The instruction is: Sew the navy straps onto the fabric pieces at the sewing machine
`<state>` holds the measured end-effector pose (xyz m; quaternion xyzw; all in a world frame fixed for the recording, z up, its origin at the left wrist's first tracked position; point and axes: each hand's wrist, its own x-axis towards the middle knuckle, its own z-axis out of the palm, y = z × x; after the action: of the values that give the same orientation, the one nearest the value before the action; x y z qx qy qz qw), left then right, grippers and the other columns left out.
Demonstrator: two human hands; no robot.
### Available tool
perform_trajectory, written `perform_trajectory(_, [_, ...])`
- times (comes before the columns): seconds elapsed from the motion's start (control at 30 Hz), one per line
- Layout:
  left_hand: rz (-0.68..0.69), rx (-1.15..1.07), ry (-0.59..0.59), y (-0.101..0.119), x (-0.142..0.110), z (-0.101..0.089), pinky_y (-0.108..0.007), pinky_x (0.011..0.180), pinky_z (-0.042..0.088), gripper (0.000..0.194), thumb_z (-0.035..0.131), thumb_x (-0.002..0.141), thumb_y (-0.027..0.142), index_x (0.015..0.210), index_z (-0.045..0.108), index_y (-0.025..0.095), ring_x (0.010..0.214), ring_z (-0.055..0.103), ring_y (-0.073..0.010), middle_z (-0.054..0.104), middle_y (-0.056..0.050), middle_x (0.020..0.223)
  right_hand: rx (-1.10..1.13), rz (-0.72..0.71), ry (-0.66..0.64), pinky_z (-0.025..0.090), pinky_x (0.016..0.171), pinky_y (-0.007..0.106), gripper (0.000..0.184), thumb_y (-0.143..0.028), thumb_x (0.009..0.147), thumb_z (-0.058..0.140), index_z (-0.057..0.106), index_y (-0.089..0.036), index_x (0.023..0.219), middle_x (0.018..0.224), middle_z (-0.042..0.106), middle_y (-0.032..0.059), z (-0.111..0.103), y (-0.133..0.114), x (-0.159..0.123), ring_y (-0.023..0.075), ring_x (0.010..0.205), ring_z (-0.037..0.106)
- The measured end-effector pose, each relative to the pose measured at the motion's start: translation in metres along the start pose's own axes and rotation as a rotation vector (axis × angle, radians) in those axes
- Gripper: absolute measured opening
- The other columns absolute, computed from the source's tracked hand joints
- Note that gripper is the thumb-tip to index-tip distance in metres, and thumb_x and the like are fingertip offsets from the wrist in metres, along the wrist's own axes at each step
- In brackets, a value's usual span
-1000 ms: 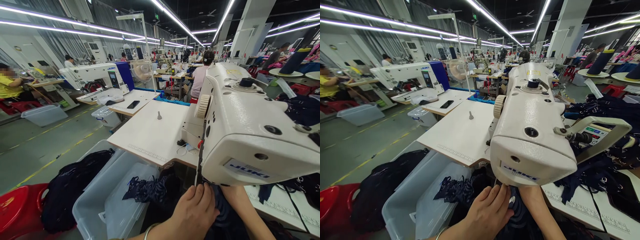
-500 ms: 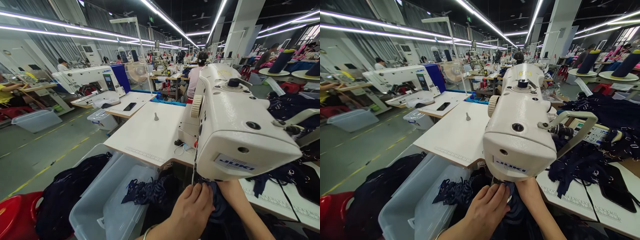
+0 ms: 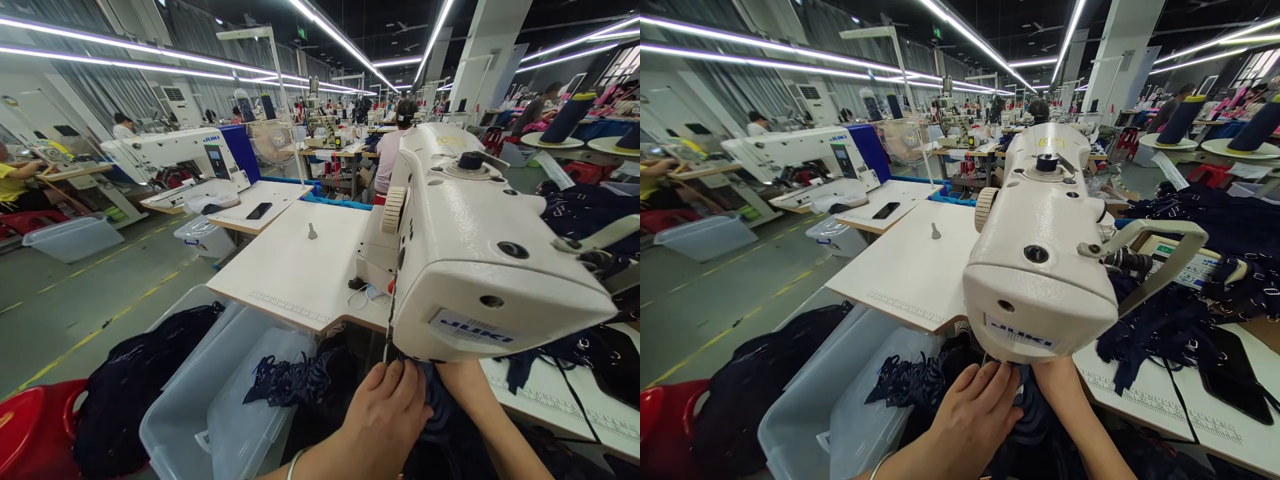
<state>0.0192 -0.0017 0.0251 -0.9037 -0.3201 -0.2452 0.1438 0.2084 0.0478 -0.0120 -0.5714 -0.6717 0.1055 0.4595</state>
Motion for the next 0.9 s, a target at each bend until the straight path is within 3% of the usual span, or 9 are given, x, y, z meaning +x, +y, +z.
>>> perform_trajectory(0.27, [0.006, 0.027, -0.023, 0.0, 0.001, -0.001, -0.031, 0.093, 0.038, 0.04, 0.042, 0.1, 0.039, 0.128, 0.056, 0.014, 0.109, 0.053, -0.0191, 0.058, -0.007, 0.125, 0.046, 0.013, -0.003, 0.053, 0.087, 0.051, 0.017, -0.03, 0.079, 0.055, 0.071, -0.025, 0.076, 0.084, 0.075, 0.0113, -0.002, 0.003, 0.002, 0.0353, 0.102, 0.064])
perform_trajectory(0.53, [-0.05, 0.047, 0.096, 0.002, 0.005, -0.002, -0.03, 0.089, 0.038, 0.033, 0.043, 0.099, 0.036, 0.118, 0.063, 0.017, 0.102, 0.056, -0.0177, 0.065, -0.004, 0.114, 0.171, 0.085, -0.062, 0.054, 0.088, 0.047, 0.02, -0.03, 0.079, 0.054, 0.073, -0.024, 0.083, 0.085, 0.076, 0.0107, 0.002, -0.002, 0.007, 0.0326, 0.099, 0.066])
perform_trajectory(0.7, [-0.104, -0.018, 0.285, -0.004, 0.002, 0.011, -0.029, 0.085, 0.042, 0.035, 0.036, 0.1, 0.033, 0.109, 0.066, 0.017, 0.094, 0.061, -0.0181, 0.069, -0.005, 0.103, 0.196, 0.152, -0.052, 0.057, 0.081, 0.037, 0.028, -0.024, 0.079, 0.053, 0.072, -0.022, 0.098, 0.091, 0.076, 0.008, -0.001, -0.017, 0.008, 0.0265, 0.09, 0.069])
perform_trajectory(0.83, [-0.071, -0.152, 0.297, -0.016, -0.01, 0.028, -0.03, 0.081, 0.049, 0.03, 0.045, 0.097, 0.034, 0.116, 0.061, 0.018, 0.091, 0.064, -0.0211, 0.068, -0.008, 0.102, 0.235, 0.196, -0.013, 0.056, 0.08, 0.036, 0.031, -0.02, 0.079, 0.051, 0.07, -0.019, 0.103, 0.102, 0.074, 0.0104, -0.002, -0.031, 0.01, 0.0253, 0.093, 0.069])
perform_trajectory(0.9, [-0.246, -0.359, 0.314, -0.02, -0.018, 0.037, -0.031, 0.077, 0.053, 0.036, 0.053, 0.092, 0.04, 0.12, 0.057, 0.018, 0.091, 0.064, -0.0233, 0.065, -0.012, 0.106, 0.279, 0.202, -0.007, 0.055, 0.083, 0.036, 0.034, -0.018, 0.076, 0.052, 0.069, -0.018, 0.106, 0.108, 0.072, 0.0108, -0.003, -0.038, 0.012, 0.0254, 0.098, 0.067])
